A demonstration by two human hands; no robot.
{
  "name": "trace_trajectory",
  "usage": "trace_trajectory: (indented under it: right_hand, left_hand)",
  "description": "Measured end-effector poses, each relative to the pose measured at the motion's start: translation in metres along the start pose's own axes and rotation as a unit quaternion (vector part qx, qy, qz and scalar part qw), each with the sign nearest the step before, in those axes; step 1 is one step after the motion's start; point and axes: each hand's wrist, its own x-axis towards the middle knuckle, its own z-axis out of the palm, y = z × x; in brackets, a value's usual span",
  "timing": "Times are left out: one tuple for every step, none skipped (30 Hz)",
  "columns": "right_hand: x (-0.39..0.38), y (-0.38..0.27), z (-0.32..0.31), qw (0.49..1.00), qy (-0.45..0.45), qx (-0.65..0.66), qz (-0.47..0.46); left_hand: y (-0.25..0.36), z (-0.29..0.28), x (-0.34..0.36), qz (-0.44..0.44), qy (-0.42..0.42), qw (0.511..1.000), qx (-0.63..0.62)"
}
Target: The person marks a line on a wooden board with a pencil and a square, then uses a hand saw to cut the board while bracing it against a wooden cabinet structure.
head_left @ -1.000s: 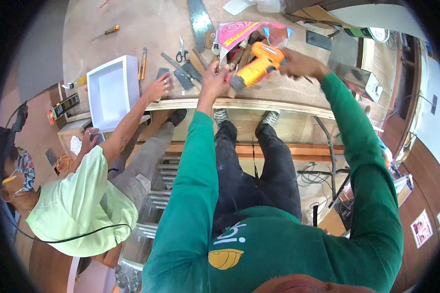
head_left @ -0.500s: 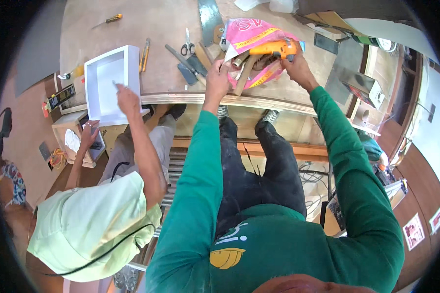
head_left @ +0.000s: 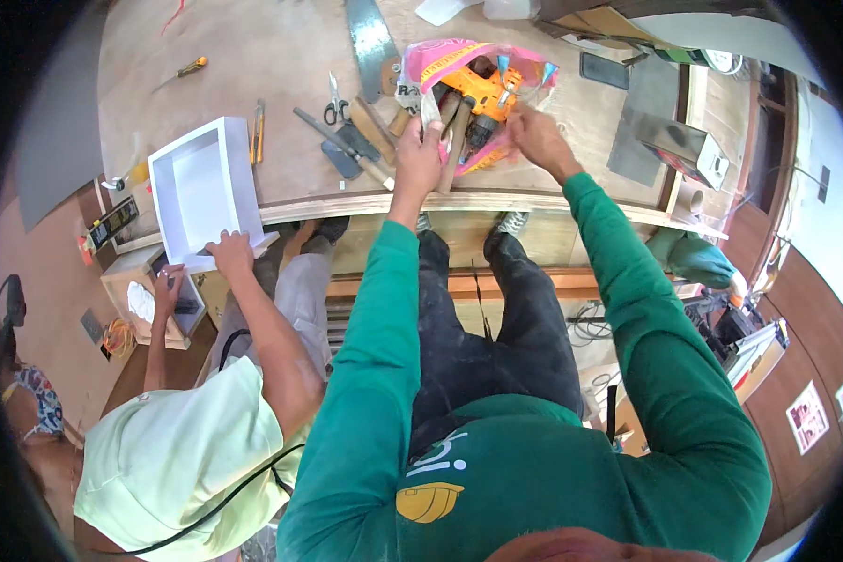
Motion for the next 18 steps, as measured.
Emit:
trace_trajectory:
  right_hand:
    - [-0.012,-0.005,0.000,0.984,0.159,0.004,-0.075]
    - [-0.011,-0.013,-0.003,0.969,0.228,-0.024,-0.094]
    - [-0.008,-0.035,-0.014,0.946,0.297,-0.053,-0.117]
    - [-0.009,-0.047,-0.017,0.918,0.364,-0.080,-0.136]
    - [0.001,-0.046,-0.016,0.926,0.339,-0.145,-0.087]
    - [0.013,-0.038,-0.015,0.927,0.318,-0.178,-0.089]
    - [0.026,-0.025,-0.012,0.926,0.299,-0.212,-0.088]
    - [0.032,-0.019,-0.013,0.923,0.282,-0.246,-0.088]
    - [0.031,-0.028,-0.022,0.939,0.212,-0.262,-0.068]
    - [0.034,-0.022,-0.019,0.954,0.192,-0.212,-0.091]
    - [0.040,-0.014,-0.013,0.966,0.171,-0.160,-0.112]
    - [0.041,-0.008,-0.010,0.974,0.148,-0.109,-0.134]
    - [0.029,-0.033,-0.021,0.995,-0.005,0.048,-0.083]
    - [0.013,-0.052,-0.024,0.989,-0.068,0.109,-0.067]
    - [-0.003,-0.069,-0.022,0.975,-0.130,0.172,-0.046]
    - [-0.010,-0.078,-0.019,0.953,-0.189,0.234,-0.028]
    - [-0.002,-0.073,-0.005,0.970,-0.163,0.158,-0.090]
    - [0.009,-0.057,0.020,0.976,-0.131,0.086,-0.148]
  left_hand:
    - [0.009,-0.002,-0.004,-0.010,-0.009,1.000,0.006]
    - [0.019,-0.002,-0.008,-0.029,-0.011,0.999,-0.009]
    - [0.029,-0.002,-0.011,-0.046,-0.010,0.999,-0.024]
    - [0.032,-0.002,-0.016,-0.064,-0.010,0.997,-0.039]
    - [0.026,-0.003,-0.014,-0.058,-0.012,0.998,-0.028]
    - [0.016,-0.004,-0.009,-0.050,-0.014,0.999,-0.016]
    - [0.007,-0.004,-0.004,-0.039,-0.019,0.999,-0.004]
    - [-0.001,-0.007,-0.002,-0.050,-0.026,0.997,-0.055]
    - [-0.003,-0.009,-0.002,-0.062,-0.032,0.992,-0.107]
    - [-0.005,-0.010,-0.001,-0.074,-0.039,0.984,-0.158]
    - [-0.007,-0.012,-0.002,-0.111,-0.037,0.973,-0.199]
    - [-0.004,-0.013,-0.004,-0.120,-0.038,0.967,-0.223]
    - [-0.006,-0.019,-0.007,-0.128,-0.024,0.959,-0.251]
    - [-0.004,-0.020,-0.008,-0.135,-0.020,0.951,-0.277]
    - [0.001,-0.019,-0.009,-0.126,-0.022,0.953,-0.276]
    - [-0.007,-0.017,-0.007,-0.118,-0.032,0.954,-0.276]
    - [-0.014,-0.013,-0.002,-0.109,-0.041,0.954,-0.275]
    - [-0.020,-0.008,0.001,-0.103,-0.056,0.956,-0.270]
